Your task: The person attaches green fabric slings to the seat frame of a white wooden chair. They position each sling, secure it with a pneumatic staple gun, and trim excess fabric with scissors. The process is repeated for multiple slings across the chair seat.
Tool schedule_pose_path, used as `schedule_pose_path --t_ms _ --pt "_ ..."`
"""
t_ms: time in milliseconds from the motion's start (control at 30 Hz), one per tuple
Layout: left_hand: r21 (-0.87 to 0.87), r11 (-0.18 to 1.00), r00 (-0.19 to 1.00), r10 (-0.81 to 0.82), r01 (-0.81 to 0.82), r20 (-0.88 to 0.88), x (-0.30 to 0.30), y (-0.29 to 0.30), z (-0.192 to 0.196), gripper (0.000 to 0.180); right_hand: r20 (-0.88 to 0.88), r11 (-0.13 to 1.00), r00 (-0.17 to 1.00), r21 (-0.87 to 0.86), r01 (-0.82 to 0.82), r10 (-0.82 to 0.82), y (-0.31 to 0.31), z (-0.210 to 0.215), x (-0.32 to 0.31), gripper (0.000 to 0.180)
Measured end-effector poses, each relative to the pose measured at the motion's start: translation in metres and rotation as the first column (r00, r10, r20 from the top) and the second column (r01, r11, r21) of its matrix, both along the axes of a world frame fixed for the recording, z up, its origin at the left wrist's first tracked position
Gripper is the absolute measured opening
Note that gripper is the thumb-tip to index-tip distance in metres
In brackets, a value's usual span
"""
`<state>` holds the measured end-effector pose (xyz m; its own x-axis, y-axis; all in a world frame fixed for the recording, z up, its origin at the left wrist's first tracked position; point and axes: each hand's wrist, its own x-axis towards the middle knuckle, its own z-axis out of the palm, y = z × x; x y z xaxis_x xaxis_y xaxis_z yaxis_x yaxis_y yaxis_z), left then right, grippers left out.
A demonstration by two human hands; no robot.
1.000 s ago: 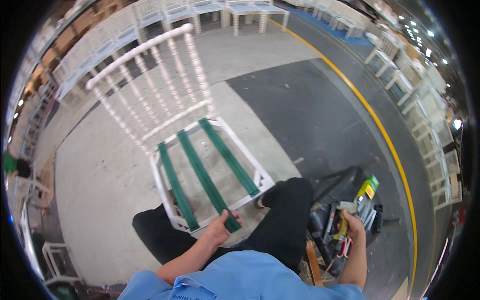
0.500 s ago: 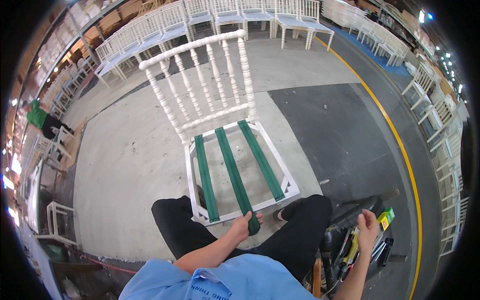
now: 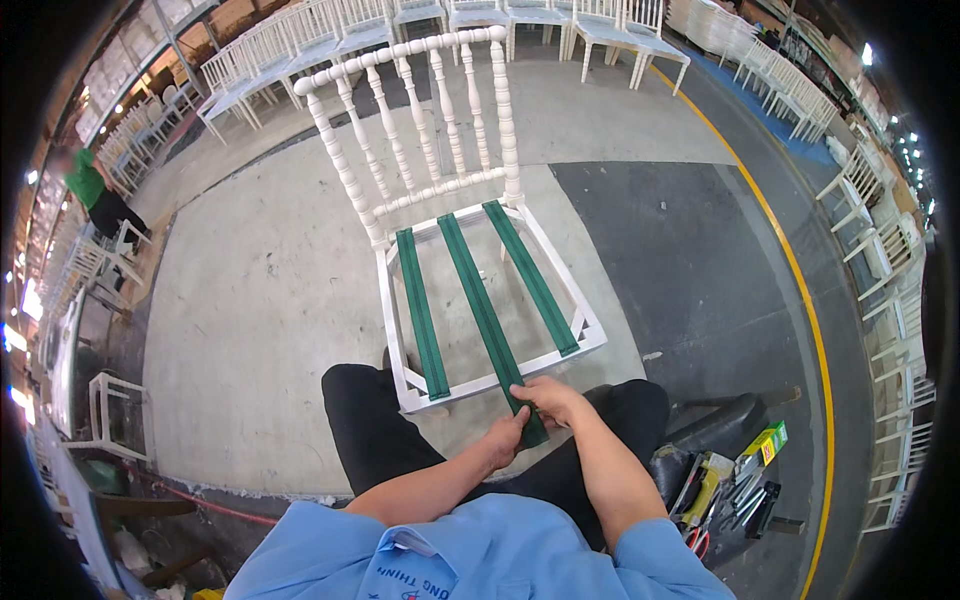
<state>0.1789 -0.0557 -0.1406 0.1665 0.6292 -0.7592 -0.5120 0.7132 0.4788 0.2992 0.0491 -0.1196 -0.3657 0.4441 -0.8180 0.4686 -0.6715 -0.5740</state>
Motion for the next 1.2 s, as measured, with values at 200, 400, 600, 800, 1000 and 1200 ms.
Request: schedule_pose_path --t_ms 200,400,600,800,1000,1200 --pt "-0.038 0.763 0.501 -0.46 0.645 -0.733 -0.039 0.004 0.012 0.049 0.067 0.928 0.986 0.331 -0.169 0.155 -0.013 -0.04 -0.007 0.038" --pt "0.061 0.645 -0.16 0.277 0.762 -0.947 -0.084 0.046 0.039 0.068 0.287 0.824 0.92 0.427 -0.374 0.269 -0.008 -0.062 -0.006 0.042" --pt "-0.262 0.437 -0.179 -0.223 0.86 -0.958 -0.091 0.079 0.037 0.078 0.339 0.794 0.909 0.469 -0.388 0.244 0.008 -0.084 -0.018 0.043" --pt "-0.232 0.498 -0.161 -0.183 0.835 -0.97 -0.087 0.075 0.032 0.073 0.434 0.89 0.9 0.428 -0.159 -0.048 -0.02 -0.073 0.003 0.048" --pt "-0.222 0.502 -0.153 -0.174 0.836 -0.973 -0.088 0.078 0.026 0.071 -0.102 0.528 0.68 -0.716 0.456 -0.726 -0.019 -0.076 -0.023 0.077" --pt "-0.234 0.515 -0.17 -0.169 0.825 -0.971 -0.087 0.077 0.022 0.071 0.086 0.154 0.298 -0.703 0.694 -0.951 0.006 -0.07 -0.066 0.041"
